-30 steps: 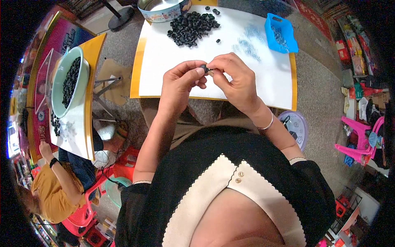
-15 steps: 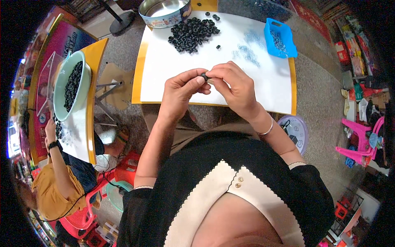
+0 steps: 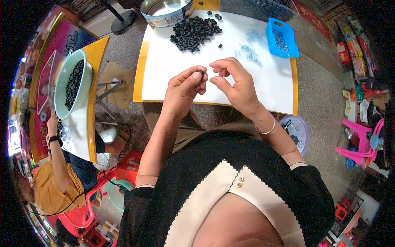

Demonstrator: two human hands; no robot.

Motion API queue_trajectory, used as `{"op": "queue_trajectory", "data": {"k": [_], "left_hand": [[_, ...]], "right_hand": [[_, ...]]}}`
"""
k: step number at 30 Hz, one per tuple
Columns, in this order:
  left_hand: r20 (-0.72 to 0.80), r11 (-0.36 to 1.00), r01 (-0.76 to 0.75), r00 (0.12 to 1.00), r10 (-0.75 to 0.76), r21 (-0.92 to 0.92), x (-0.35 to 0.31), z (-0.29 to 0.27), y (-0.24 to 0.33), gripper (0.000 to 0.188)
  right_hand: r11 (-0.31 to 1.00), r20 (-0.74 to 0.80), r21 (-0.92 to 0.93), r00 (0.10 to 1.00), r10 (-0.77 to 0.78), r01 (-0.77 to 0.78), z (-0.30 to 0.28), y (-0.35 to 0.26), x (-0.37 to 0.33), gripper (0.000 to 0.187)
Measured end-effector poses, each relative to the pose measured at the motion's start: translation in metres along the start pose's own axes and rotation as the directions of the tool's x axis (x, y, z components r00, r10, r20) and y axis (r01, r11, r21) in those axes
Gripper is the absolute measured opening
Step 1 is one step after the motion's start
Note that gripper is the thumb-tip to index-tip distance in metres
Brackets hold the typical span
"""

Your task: The person sorts and assembles small black plastic components by hand at a table.

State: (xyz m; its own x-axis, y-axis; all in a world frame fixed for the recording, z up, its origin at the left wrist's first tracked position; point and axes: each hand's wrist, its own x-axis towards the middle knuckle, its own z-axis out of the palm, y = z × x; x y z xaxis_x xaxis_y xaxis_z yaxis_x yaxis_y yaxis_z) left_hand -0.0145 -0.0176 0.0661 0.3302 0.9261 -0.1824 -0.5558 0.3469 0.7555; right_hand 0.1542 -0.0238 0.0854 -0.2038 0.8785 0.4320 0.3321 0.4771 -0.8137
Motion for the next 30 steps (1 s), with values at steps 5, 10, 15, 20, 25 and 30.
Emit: {"op": "queue_trajectory", "data": {"k": [5,10,15,20,25,30], "left_hand": [[0.055,0.998,-0.021,0.998,0.024,-0.057,0.006,-0.005,-0.003,0.022],[-0.058,0.995,0.023,0.998,-0.017,0.093,0.008,-0.002,-0.011,0.025],[0.056,0.995,-0.010,0.998,0.004,0.099,0.023,-0.008,-0.017,0.026],[0.058,0.996,-0.061,0.997,0.057,0.062,0.045,0.000,-0.006,0.029],[-0.134,0.947,-0.089,0.982,0.136,0.310,0.058,-0.029,-0.007,0.026],[-0.166,0.804,-0.163,0.937,0.307,0.571,0.060,-0.047,-0.026,0.017]], "right_hand": [[0.997,-0.017,0.034,0.998,0.063,-0.062,0.004,-0.002,0.003,0.025],[0.960,0.008,-0.223,0.986,-0.169,0.167,0.008,0.005,0.004,0.028],[0.930,0.079,-0.293,0.975,-0.207,0.221,-0.004,0.008,0.019,0.025],[0.949,-0.035,-0.254,0.978,-0.205,0.189,-0.026,0.035,0.055,0.022],[0.936,-0.227,-0.350,0.966,-0.125,0.039,-0.080,0.086,0.164,0.022],[0.794,-0.205,-0.603,0.948,-0.245,0.075,-0.110,0.142,0.272,0.022]]}}
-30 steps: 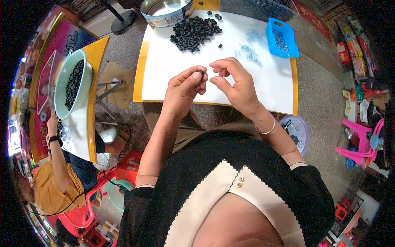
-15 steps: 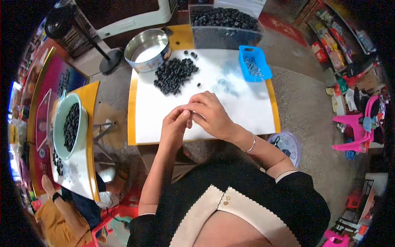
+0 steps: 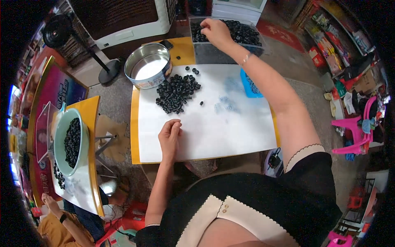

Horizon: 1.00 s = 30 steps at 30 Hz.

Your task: The person sorts and assembles small black plastic components by hand at a table.

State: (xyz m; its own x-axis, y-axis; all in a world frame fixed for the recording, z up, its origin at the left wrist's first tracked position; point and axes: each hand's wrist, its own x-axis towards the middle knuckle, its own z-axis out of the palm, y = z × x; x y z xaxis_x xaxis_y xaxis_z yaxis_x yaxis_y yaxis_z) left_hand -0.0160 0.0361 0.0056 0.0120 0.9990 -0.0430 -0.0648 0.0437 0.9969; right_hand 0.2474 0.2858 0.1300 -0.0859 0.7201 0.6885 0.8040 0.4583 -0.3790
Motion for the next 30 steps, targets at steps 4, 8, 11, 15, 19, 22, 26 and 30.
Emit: {"op": "queue_trajectory", "data": {"k": [4,8,11,15,19,22,26,30], "left_hand": [[-0.012,1.000,0.019,1.000,-0.019,0.010,-0.001,0.004,0.000,0.017],[-0.024,0.998,0.017,1.000,-0.019,-0.053,0.002,-0.003,-0.001,0.017],[-0.004,1.000,0.007,1.000,-0.007,-0.020,0.005,-0.001,0.001,0.017],[-0.003,1.000,0.011,1.000,-0.011,-0.003,0.006,0.003,-0.001,0.016],[0.008,1.000,-0.015,1.000,0.015,0.011,0.005,0.002,-0.006,0.015],[0.005,0.999,-0.023,1.000,0.022,0.034,0.003,0.005,-0.007,0.015],[-0.007,1.000,-0.011,1.000,0.011,-0.002,0.002,0.003,-0.014,0.015],[-0.008,0.998,-0.026,1.000,0.026,0.061,0.001,0.005,-0.007,0.015]], "right_hand": [[0.925,0.126,-0.378,0.992,0.024,0.026,0.026,0.019,0.013,0.020],[0.996,0.056,-0.008,0.995,-0.088,0.089,-0.020,-0.057,-0.003,0.015],[0.992,0.198,0.010,0.972,-0.125,0.126,-0.028,-0.067,-0.036,0.014],[0.984,0.344,0.053,0.922,-0.176,0.168,-0.008,-0.040,-0.121,0.017],[0.999,0.462,0.015,0.886,0.029,-0.040,0.004,-0.045,-0.162,0.016],[0.995,0.372,-0.082,0.925,0.076,-0.048,0.030,-0.032,-0.166,0.016],[0.993,0.464,-0.064,0.878,0.114,-0.096,0.042,-0.034,-0.161,0.016],[0.993,0.401,-0.114,0.915,0.040,0.006,0.038,-0.032,-0.167,0.016]]}}
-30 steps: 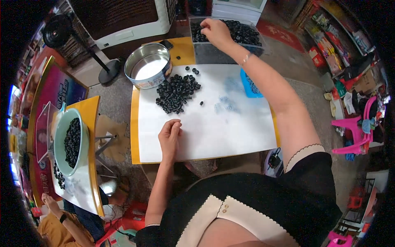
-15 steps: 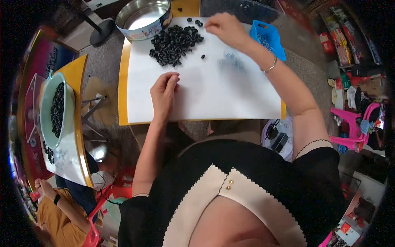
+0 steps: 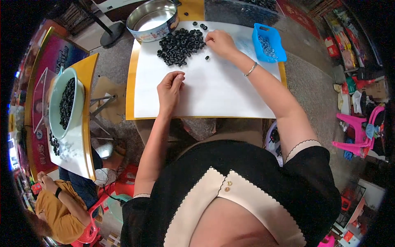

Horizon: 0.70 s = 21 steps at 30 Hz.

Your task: The person sorts and assembles small black plastic components by hand at a table.

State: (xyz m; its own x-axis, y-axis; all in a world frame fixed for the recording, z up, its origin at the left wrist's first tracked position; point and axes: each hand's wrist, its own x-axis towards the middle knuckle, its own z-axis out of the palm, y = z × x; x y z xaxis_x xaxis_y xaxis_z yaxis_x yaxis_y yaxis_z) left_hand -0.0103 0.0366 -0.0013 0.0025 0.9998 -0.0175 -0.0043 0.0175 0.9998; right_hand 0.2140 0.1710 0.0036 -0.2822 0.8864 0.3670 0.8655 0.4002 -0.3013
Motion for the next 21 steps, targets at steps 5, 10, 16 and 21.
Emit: {"op": "queue_trajectory", "data": {"k": [5,10,16,21], "left_hand": [[-0.001,0.999,-0.028,1.000,0.028,0.037,0.002,-0.001,0.003,0.016],[-0.021,0.997,-0.040,0.999,0.041,0.071,0.003,0.000,0.003,0.015],[-0.009,1.000,0.001,1.000,-0.001,-0.015,0.002,0.001,0.001,0.015],[-0.023,1.000,0.023,0.999,-0.023,-0.013,-0.002,-0.001,0.005,0.016]], "right_hand": [[0.990,-0.091,0.083,0.989,0.118,-0.110,-0.008,0.017,0.010,0.016],[0.975,-0.103,0.120,0.975,0.198,-0.186,0.001,0.024,0.045,0.018],[0.959,0.015,0.069,0.962,0.273,-0.273,0.019,0.026,0.053,0.024],[0.843,-0.005,0.478,0.959,0.282,-0.245,-0.013,-0.006,0.013,0.023]]}}
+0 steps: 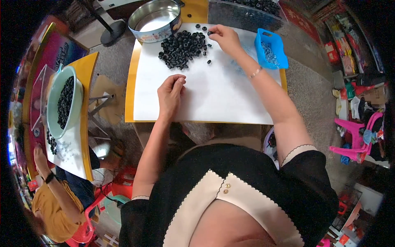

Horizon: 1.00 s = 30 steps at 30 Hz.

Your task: The person sorts and assembles small black plastic components by hand at a table.

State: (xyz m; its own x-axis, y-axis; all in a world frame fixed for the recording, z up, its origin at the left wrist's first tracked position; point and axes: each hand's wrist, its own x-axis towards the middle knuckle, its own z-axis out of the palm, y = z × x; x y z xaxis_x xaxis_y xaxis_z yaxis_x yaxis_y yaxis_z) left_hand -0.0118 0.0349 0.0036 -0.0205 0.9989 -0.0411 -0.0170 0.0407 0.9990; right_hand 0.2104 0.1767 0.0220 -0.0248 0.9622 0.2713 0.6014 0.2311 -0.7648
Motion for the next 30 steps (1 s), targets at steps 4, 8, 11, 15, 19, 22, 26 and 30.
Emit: {"op": "queue_trajectory", "data": {"k": [4,8,11,15,19,22,26,30], "left_hand": [[0.035,0.989,0.040,0.999,-0.036,-0.144,0.005,-0.001,0.004,0.018],[0.128,0.911,0.069,0.992,-0.018,-0.406,0.002,0.014,0.030,0.023],[0.279,0.869,0.150,0.960,-0.014,-0.471,-0.005,0.020,0.035,0.023],[0.298,0.792,0.234,0.952,-0.069,-0.564,-0.015,0.019,0.031,0.021],[0.388,0.709,0.306,0.920,-0.049,-0.636,-0.021,0.013,0.021,0.022],[0.371,0.700,0.317,0.925,-0.080,-0.640,-0.024,0.006,0.014,0.024],[0.268,0.734,0.295,0.950,-0.158,-0.612,-0.023,0.001,0.004,0.026],[0.260,0.759,0.293,0.951,-0.169,-0.581,-0.019,-0.002,-0.008,0.025]], "right_hand": [[0.936,0.003,0.346,0.998,-0.068,0.063,-0.011,-0.048,-0.069,0.022],[0.950,-0.005,0.277,0.989,-0.148,0.143,-0.013,-0.090,-0.117,0.022],[0.945,-0.058,0.156,0.958,-0.281,0.287,-0.006,-0.102,-0.136,0.021],[0.942,-0.097,0.203,0.963,-0.251,0.266,-0.004,-0.108,-0.151,0.019],[0.949,-0.088,0.284,0.989,-0.120,0.140,-0.015,-0.096,-0.164,0.016],[0.980,-0.152,0.159,0.984,-0.092,0.116,-0.034,-0.072,-0.170,0.014],[0.999,-0.211,-0.034,0.978,0.003,-0.010,-0.043,-0.033,-0.168,0.012],[0.952,-0.189,-0.295,0.971,-0.147,0.087,-0.039,-0.017,-0.154,0.011]]}}
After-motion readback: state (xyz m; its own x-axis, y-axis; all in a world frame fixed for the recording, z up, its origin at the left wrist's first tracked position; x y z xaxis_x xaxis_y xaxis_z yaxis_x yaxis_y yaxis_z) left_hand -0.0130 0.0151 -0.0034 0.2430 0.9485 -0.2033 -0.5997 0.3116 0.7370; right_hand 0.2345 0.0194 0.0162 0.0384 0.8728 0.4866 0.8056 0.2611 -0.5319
